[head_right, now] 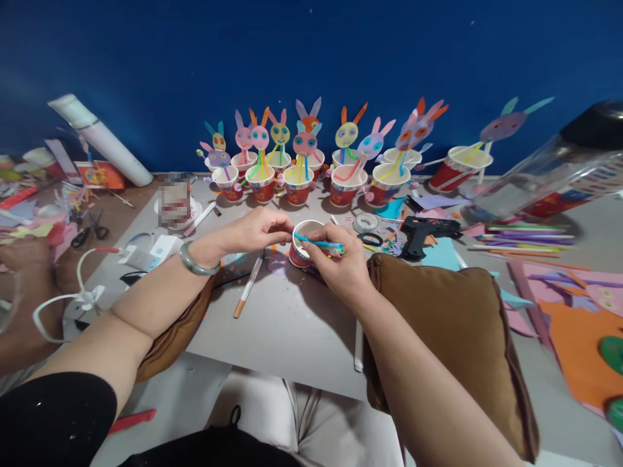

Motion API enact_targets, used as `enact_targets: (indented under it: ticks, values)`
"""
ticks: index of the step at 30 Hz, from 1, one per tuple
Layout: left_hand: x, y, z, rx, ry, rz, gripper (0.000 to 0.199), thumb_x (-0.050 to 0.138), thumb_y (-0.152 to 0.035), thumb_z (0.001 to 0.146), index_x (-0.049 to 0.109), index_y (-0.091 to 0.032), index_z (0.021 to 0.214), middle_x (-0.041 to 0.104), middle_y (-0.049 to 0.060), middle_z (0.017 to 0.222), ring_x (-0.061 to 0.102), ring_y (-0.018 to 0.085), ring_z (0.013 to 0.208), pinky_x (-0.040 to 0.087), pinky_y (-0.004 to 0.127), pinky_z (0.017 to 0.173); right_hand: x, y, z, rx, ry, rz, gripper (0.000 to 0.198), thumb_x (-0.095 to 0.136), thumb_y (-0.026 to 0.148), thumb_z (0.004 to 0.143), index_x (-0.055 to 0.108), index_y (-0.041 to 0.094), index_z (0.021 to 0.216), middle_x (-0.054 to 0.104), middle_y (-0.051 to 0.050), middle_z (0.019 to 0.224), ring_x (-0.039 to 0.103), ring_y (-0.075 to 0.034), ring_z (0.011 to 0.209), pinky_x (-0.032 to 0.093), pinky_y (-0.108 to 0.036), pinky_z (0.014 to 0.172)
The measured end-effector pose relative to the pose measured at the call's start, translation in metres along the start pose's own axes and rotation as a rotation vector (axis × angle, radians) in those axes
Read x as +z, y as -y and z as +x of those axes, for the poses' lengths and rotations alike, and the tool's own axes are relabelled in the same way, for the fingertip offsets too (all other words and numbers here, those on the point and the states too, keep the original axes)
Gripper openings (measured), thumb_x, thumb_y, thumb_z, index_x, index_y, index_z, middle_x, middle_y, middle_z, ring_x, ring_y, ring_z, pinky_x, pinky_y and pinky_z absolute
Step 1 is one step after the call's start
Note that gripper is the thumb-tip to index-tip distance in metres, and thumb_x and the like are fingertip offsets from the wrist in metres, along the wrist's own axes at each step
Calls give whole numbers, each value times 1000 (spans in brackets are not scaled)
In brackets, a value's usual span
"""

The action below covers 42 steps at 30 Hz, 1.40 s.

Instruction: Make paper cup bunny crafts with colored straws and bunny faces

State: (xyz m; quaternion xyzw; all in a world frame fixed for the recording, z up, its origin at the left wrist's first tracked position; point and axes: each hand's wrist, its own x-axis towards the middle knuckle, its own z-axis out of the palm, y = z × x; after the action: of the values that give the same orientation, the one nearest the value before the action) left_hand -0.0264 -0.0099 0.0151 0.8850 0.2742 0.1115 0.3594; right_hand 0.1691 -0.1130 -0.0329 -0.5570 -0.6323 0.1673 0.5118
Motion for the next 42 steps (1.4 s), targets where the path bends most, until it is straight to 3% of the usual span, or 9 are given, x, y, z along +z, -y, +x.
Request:
enact_targets:
  ticks: [7, 14, 18, 32, 42]
  values:
    - [0, 13, 4, 39, 62, -78, 23, 65, -35, 90, 62, -14, 95, 68, 4, 85, 60, 13, 75, 44, 25, 68, -1, 1, 1, 9, 16, 2, 18, 76, 42, 83, 68, 27, 78, 75, -2, 81, 67, -23, 77, 51, -40, 76]
    - [5, 6, 4, 98, 109, -62, 19, 63, -33, 90, 61, -14, 88, 64, 1, 79, 54, 11, 70, 41, 25, 67, 1, -5, 3, 83, 28, 91, 20, 78, 38, 81, 65, 25, 76, 72, -1, 74, 63, -19, 66, 49, -35, 64]
    - [3, 4, 3, 126, 75, 40, 17, 62, -31, 90, 61, -14, 87, 65, 2, 79, 55, 12, 72, 41, 26, 69, 1, -6, 4, 76, 41, 144, 19, 77, 37, 81, 64, 24, 77, 72, -1, 77, 65, -20, 69, 50, -35, 67]
    - [8, 9, 2, 180, 165, 55, 11, 56, -27, 87, 58, -16, 86, 63, 1, 78, 54, 12, 69, 39, 26, 66, -7, -1, 5, 23, 152, 88, 24, 77, 41, 79, 61, 24, 71, 70, 0, 73, 65, -20, 69, 51, -34, 69]
    - [12, 9, 4, 137, 109, -42, 22, 58, -38, 87, 57, -16, 86, 60, 0, 75, 52, 11, 67, 39, 25, 63, -3, 2, 2, 51, 90, 162, 23, 78, 37, 80, 62, 24, 71, 76, -3, 80, 69, -22, 74, 55, -38, 73]
